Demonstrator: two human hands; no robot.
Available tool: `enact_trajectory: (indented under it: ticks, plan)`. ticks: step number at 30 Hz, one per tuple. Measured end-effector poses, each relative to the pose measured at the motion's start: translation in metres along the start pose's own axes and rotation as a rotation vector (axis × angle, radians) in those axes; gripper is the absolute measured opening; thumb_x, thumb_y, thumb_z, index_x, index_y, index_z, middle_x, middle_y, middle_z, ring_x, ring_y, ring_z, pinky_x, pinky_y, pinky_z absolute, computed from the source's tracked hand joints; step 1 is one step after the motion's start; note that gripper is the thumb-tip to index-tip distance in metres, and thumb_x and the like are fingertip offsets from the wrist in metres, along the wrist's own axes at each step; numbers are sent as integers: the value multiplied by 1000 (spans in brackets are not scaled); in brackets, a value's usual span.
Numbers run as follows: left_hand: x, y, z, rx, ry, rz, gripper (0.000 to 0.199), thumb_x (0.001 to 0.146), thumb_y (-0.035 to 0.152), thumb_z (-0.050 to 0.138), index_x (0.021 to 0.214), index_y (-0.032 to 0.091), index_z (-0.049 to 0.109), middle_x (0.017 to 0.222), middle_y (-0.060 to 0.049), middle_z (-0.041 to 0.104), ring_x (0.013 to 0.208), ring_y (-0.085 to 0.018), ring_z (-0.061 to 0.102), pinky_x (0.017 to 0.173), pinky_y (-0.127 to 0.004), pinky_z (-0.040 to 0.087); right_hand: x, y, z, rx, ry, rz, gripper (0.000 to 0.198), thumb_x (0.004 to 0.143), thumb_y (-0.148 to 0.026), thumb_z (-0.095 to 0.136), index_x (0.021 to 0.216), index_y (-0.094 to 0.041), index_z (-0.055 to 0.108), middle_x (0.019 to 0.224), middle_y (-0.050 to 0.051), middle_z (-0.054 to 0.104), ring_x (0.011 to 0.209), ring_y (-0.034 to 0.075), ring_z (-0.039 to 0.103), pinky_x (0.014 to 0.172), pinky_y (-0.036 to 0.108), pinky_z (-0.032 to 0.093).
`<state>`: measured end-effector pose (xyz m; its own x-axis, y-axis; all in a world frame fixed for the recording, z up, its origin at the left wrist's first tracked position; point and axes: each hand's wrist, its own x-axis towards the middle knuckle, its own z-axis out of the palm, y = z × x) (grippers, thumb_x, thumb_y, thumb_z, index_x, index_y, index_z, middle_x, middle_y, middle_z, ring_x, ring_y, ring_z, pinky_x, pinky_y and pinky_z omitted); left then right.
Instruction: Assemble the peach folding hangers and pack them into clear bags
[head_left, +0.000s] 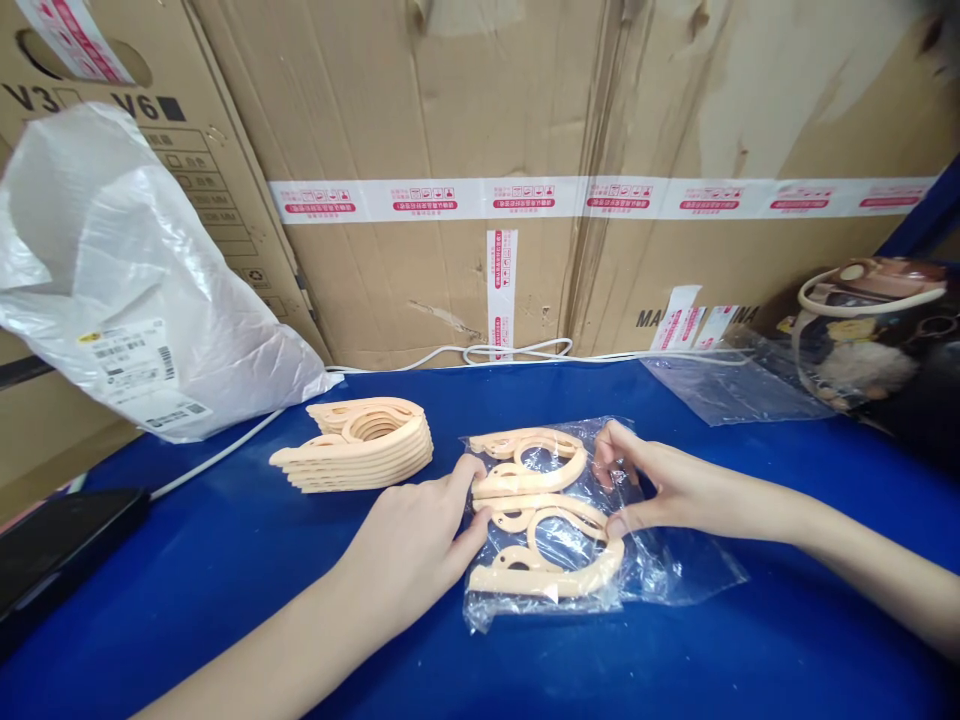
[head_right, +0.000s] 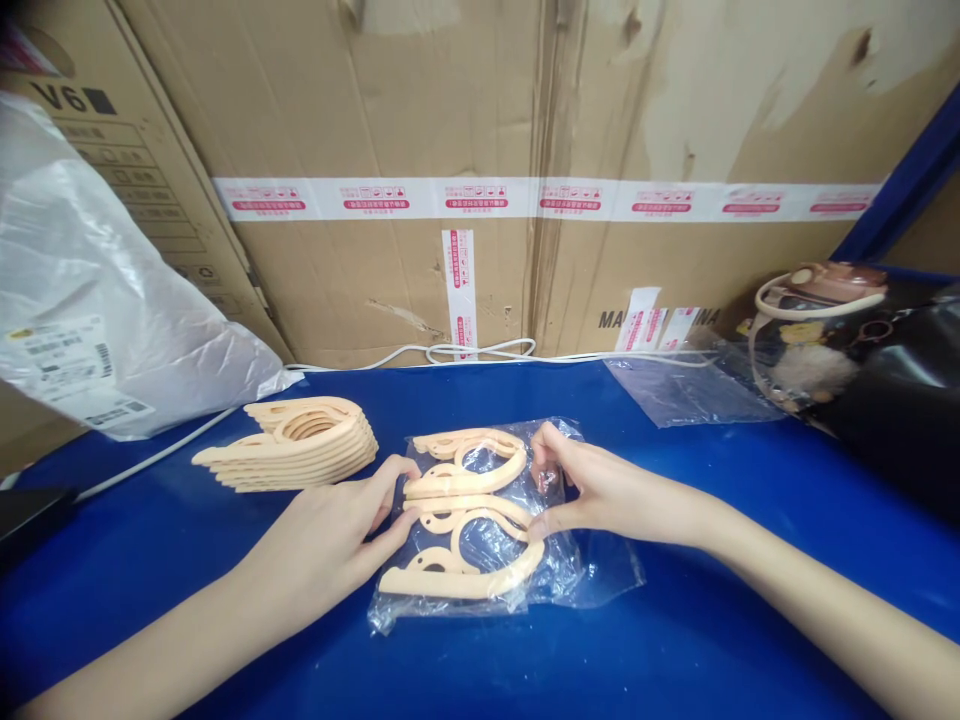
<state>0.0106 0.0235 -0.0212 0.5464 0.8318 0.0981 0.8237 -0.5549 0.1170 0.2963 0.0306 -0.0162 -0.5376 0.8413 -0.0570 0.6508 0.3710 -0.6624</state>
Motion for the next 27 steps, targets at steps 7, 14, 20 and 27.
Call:
enact_trajectory:
  ticks: [7, 14, 20, 27]
  plan:
    - [1, 0, 1, -24, -56, -28, 18, 96, 28, 36, 110, 20, 45, 64, 3, 60, 56, -20, 63, 51, -26, 40, 1, 2, 0, 46, 10, -35, 36, 78, -45, 69, 92, -24, 44, 95, 1, 57, 87, 20, 52, 76, 34, 44]
    - [1, 1, -2, -36, -95, -58, 17, 98, 28, 34, 109, 20, 44, 69, 1, 62, 60, -20, 65, 54, -26, 42, 1, 0, 1, 63, 25, -47, 34, 79, -40, 69, 92, -24, 42, 94, 0, 56, 88, 19, 52, 78, 32, 43]
    - [1, 1, -3, 6, -91, -70, 13, 97, 27, 38, 105, 20, 45, 70, 1, 63, 60, -20, 64, 52, -25, 37, -1, 0, 3, 50, 32, -38, 31, 80, -36, 68, 93, -24, 42, 94, 0, 52, 85, 18, 49, 75, 31, 43]
    - [2, -2, -3, 28, -64, -9, 14, 97, 27, 39, 91, 21, 49, 73, 1, 66, 66, -20, 66, 52, -25, 34, 2, 5, 3, 58, 94, -89, 30, 85, -33, 64, 97, -24, 38, 97, 0, 56, 88, 17, 53, 79, 33, 43]
